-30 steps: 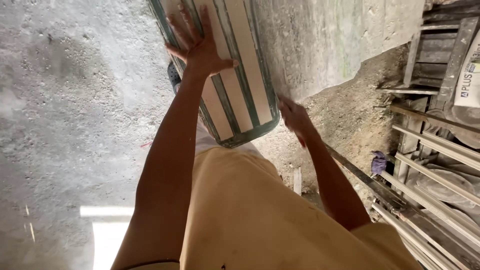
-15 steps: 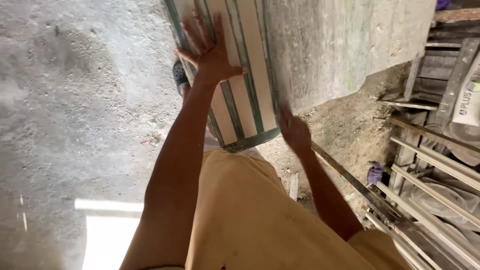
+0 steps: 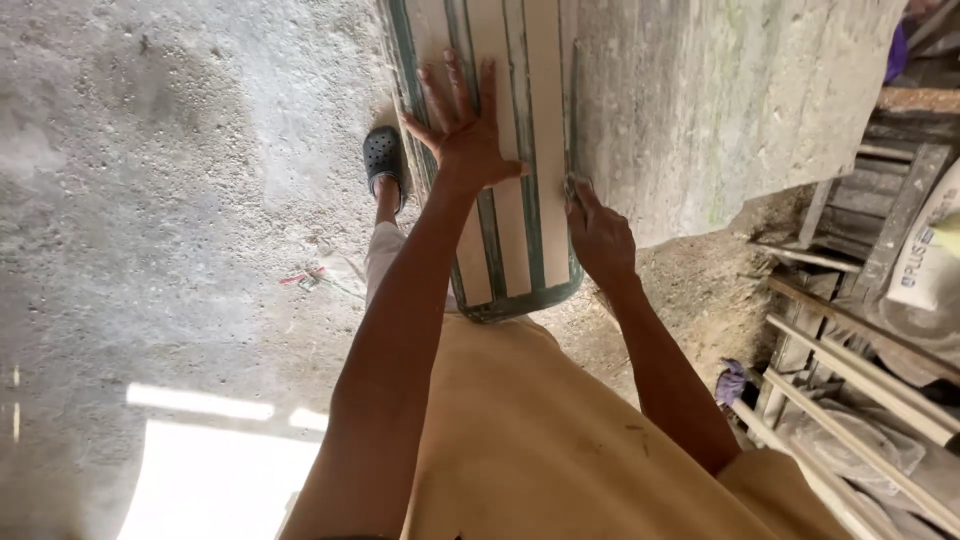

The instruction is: Sanding and smoothing filler applied to the grooves of boards.

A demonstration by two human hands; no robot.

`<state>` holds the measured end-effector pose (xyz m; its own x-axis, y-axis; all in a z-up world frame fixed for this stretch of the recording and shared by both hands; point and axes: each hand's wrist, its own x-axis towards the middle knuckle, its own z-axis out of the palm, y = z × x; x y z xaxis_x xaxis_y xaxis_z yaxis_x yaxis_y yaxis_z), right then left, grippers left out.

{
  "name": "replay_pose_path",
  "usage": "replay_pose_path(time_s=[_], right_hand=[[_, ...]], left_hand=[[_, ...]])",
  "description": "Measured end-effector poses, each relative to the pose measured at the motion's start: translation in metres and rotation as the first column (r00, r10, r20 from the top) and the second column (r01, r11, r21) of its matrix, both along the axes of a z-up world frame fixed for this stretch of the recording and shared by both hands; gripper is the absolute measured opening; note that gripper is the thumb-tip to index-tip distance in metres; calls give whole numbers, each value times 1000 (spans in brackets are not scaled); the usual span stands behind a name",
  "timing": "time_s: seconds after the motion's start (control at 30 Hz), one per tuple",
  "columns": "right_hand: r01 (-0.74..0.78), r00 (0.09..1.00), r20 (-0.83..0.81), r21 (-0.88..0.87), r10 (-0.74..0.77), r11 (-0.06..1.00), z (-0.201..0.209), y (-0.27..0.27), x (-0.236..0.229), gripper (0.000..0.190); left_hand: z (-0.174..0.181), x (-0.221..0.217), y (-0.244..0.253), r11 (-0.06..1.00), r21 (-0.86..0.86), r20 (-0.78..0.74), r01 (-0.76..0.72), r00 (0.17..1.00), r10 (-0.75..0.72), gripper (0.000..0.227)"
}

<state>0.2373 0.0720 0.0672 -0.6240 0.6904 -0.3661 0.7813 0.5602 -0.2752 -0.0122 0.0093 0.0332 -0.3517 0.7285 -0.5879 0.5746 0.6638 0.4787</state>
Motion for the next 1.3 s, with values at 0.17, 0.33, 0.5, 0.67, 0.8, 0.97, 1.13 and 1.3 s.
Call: replay_pose_path(time_s=[0.17, 0.33, 0.5, 0.67, 0.8, 0.97, 1.13, 1.3], right_hand=[[179, 984, 48, -197, -173, 964, 14, 62, -78, 49], [176, 980, 122, -181, -156, 968, 34, 47, -82, 51], [114, 982, 168, -135, -91, 984, 11, 18, -29, 50], [130, 990, -33, -213, -140, 968, 24, 67, -105, 42], [134, 970, 222, -150, -99, 980, 18, 47, -76, 43], [126, 992, 45, -138, -121, 982, 26, 8, -37, 50], [89, 994, 70, -67, -84, 994, 21, 52, -88, 47], [108, 989, 116, -142, -92, 984, 25, 23, -62, 52]], left_hand=[[7, 4, 2, 1000, -24, 55, -2, 998, 3, 157], [16, 1, 0, 999, -54, 86, 8, 996, -3, 156], [16, -4, 3, 996, -89, 85, 4, 996, 4, 153], [23, -6, 6, 997, -73, 89, 14, 996, -8, 152], [19, -4, 3, 998, -57, 96, 8, 995, -3, 152], [15, -2, -5, 999, -41, 87, -16, 996, 19, 150], [15, -1, 2, 1000, -23, 73, -22, 997, 23, 151], [13, -4, 4, 999, -35, 79, -14, 997, 16, 152]])
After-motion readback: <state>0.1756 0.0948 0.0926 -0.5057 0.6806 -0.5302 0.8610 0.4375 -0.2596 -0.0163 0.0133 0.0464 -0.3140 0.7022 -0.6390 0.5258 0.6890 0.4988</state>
